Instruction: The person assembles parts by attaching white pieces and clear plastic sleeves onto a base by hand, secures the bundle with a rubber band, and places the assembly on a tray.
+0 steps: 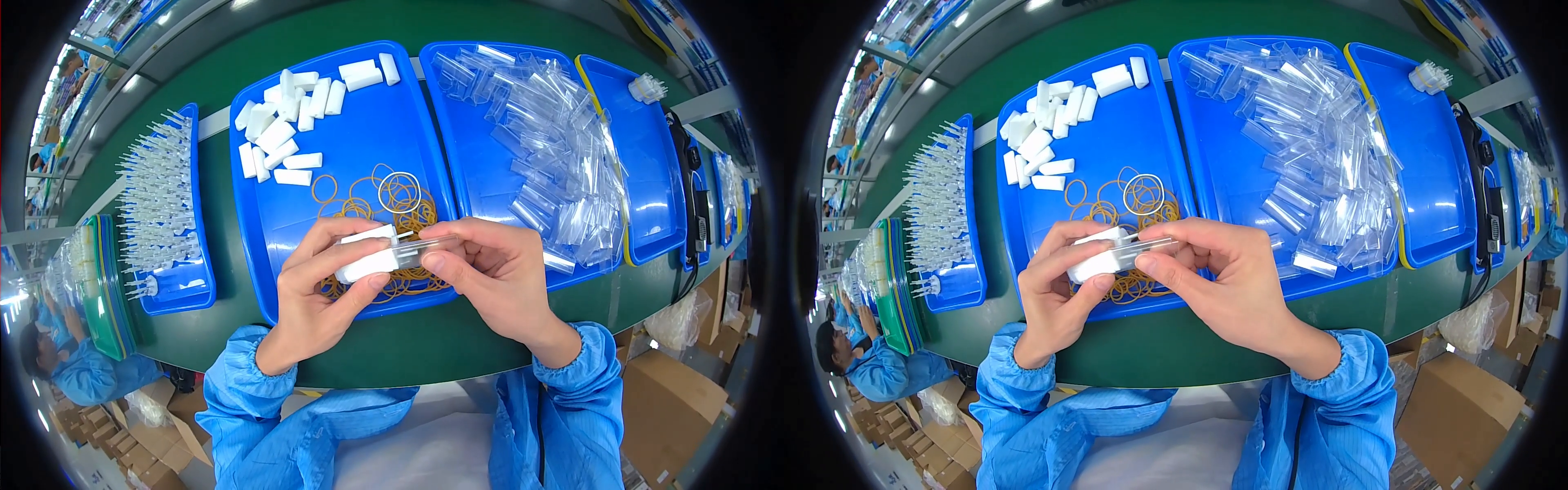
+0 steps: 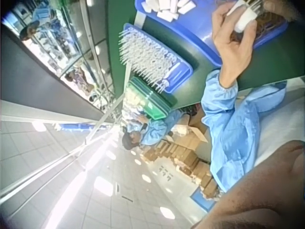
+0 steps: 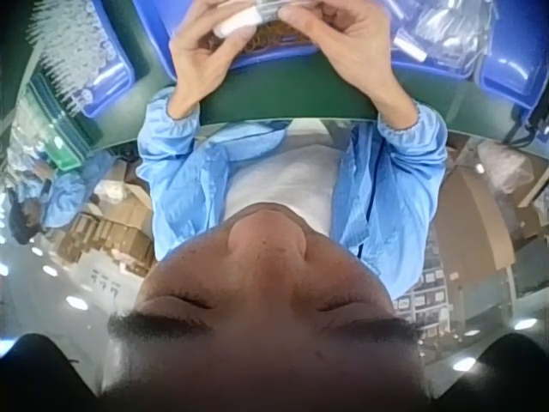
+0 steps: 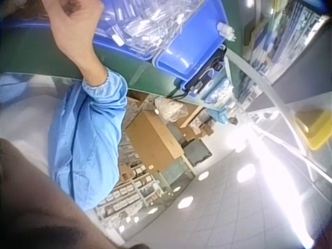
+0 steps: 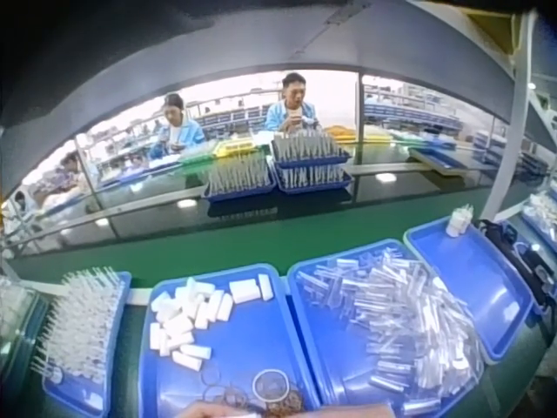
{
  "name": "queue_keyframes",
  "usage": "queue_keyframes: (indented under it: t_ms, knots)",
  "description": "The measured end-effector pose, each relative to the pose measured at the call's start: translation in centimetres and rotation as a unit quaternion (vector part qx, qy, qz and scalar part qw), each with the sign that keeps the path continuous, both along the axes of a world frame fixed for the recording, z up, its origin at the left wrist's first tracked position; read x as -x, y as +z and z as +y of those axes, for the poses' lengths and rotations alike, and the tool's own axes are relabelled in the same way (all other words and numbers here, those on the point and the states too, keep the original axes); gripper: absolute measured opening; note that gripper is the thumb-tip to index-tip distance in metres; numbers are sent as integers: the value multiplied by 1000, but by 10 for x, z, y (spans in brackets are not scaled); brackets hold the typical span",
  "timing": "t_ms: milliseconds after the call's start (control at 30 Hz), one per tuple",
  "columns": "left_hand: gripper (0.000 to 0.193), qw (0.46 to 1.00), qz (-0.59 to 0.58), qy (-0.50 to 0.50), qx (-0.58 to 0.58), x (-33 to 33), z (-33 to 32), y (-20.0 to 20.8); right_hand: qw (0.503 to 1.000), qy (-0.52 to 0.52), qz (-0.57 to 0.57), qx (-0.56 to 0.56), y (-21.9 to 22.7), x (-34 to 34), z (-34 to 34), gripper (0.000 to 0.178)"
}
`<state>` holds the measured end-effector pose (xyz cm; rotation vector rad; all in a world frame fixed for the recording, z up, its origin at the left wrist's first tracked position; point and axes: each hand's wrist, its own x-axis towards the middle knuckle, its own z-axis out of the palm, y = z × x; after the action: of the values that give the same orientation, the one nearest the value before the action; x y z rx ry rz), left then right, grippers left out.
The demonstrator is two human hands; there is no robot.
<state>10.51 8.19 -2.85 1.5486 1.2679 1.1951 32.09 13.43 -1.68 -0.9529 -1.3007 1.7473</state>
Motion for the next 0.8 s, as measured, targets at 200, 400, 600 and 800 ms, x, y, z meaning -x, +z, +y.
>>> queue_keyframes:
  t_ms: [200,400,600,800]
  knots:
    - [35,1000,13,-15,-4,-2,1,3,999,34,-8,1,-1,-1,1,25]
    - [38,999,39,-31,-14,6,7,2,943,71,-188,-265,14,-14,14,34]
    - [48,978,-168,-79,100,21,9,7,929,1,-174,-327,10,-16,17,33]
    - [49,956,-235,-112,135,21,9,2,930,-12,-139,-340,7,-16,16,34]
